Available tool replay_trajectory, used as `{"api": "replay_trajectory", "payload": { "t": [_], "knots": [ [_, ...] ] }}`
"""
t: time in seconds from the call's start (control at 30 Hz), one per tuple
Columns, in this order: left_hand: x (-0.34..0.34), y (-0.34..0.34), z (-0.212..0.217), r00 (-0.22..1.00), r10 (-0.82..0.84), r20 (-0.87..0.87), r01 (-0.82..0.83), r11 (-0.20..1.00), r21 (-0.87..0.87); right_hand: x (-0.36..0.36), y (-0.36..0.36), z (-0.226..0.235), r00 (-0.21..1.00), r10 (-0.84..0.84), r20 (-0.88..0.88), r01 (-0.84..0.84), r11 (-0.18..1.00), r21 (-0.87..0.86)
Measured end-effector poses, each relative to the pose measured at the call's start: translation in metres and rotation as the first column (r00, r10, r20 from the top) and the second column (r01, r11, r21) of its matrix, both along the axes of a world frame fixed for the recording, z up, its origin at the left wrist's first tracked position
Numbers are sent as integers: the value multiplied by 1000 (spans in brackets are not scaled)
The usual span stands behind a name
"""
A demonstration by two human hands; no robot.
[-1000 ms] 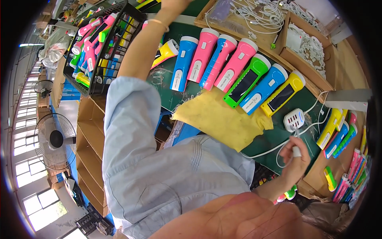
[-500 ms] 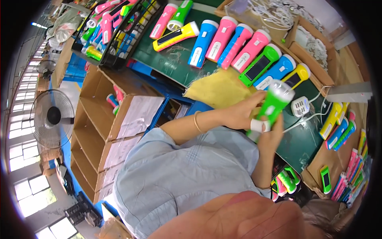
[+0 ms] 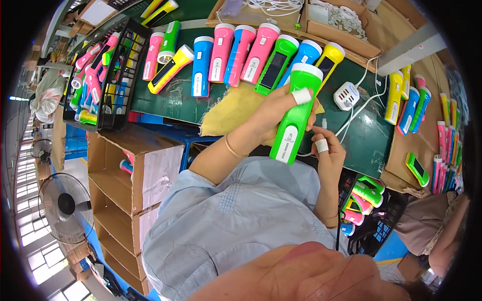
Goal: Testing the functionality of various colored flashlights by plugging them into a power/test module on an assembly line.
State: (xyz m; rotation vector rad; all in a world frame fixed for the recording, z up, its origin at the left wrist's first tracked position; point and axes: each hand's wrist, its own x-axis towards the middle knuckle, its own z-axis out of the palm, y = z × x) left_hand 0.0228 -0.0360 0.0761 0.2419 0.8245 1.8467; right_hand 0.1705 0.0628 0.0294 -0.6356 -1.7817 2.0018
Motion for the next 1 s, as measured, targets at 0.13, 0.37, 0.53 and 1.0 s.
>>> {"api": "replay_trajectory", "payload": {
  "t": [0.13,0.37,0.53,1.0],
  "knots": [
    [-4,7,1,998,-6,57,7,1000,-17,3,-2,-4,999,4,48,-6,999,46],
    [-9,12,0,969,117,-216,-154,975,-161,-2,4,4,1000,17,22,-15,997,-73],
    [-47,17,9,351,193,-916,-399,916,40,-11,27,14,997,-16,-76,-2,971,-240],
    [-46,9,17,443,91,-892,-584,784,-211,-28,31,12,987,50,-150,-84,971,-226]
  ]
}}
